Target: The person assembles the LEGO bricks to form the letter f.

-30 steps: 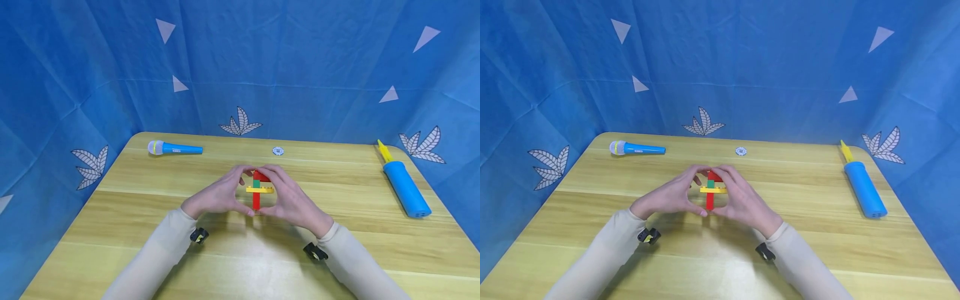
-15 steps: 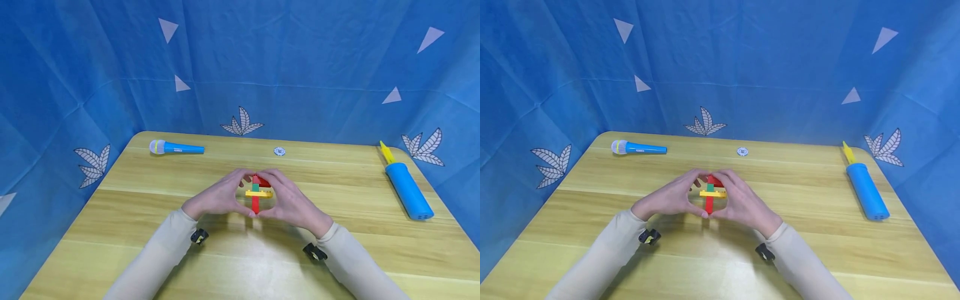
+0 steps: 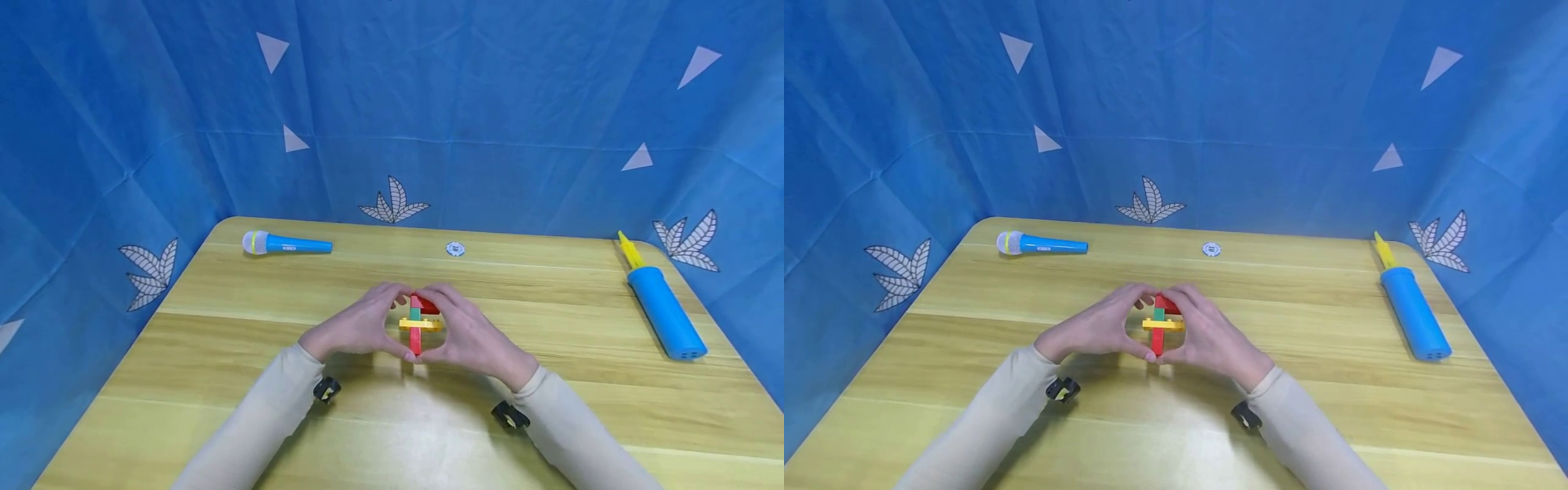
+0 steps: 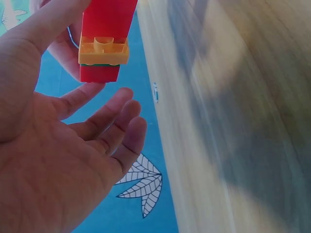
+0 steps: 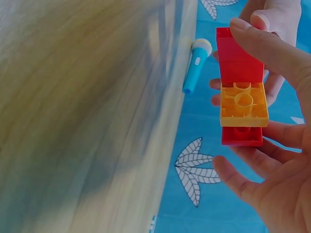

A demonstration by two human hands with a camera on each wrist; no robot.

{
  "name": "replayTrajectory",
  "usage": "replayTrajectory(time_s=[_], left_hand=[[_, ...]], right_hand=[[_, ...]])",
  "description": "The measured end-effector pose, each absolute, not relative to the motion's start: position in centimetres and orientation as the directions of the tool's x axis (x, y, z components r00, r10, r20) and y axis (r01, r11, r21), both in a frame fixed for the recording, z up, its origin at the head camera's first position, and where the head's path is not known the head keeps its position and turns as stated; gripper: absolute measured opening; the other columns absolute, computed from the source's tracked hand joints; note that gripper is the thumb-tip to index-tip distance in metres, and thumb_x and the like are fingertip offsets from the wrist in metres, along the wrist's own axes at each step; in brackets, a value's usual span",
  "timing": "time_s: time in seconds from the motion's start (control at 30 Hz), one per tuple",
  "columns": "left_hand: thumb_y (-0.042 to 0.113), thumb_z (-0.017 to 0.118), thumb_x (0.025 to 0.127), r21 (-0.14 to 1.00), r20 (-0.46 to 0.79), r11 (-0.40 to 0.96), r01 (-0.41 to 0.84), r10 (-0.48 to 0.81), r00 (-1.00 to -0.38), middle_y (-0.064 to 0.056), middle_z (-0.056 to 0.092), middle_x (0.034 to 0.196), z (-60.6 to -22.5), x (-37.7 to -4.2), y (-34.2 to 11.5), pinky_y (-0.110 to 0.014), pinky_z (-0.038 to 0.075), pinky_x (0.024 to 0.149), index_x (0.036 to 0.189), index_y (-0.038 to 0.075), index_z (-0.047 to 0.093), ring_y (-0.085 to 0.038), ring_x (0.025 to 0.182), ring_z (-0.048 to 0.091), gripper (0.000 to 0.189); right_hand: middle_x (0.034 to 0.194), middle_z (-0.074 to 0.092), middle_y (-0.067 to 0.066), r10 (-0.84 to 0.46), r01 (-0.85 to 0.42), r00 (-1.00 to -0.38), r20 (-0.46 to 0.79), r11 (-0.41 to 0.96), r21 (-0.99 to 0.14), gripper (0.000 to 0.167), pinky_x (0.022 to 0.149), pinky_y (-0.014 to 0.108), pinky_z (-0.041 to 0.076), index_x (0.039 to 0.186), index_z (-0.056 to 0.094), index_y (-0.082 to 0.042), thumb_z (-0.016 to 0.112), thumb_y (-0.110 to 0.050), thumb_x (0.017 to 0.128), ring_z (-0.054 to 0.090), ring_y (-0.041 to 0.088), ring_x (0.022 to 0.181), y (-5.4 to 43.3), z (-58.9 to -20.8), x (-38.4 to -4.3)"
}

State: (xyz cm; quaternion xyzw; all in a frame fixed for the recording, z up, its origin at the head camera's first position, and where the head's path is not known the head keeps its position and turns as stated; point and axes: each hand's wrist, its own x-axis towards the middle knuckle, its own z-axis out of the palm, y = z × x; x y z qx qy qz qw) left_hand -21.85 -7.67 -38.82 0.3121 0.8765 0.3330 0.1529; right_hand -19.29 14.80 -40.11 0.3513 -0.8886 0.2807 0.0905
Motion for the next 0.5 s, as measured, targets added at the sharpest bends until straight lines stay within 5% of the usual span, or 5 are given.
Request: replayTrajectory(time_s=[0.5], left_hand=[[0.048,0.089,0.068,0.615,-0.078,0.631,0.473,0.645,-0.760,-0.005,0.048,0.137,-39.7,-22.0,-7.0,-0.046,0.040,0.101,0.146,0.011,0.041,-0.023,0.126,0.040,0.098]], right_hand=[[0.132,0.051,0.008,-0.562,-0.634,-0.770,0.301,0.625,-0.456,0.094,0.095,0.038,0.048,0.136,0.051,-0.002,0.093,-0.043,0.063,0.054,0.022,0.114,14.8,-41.3,-19.3]])
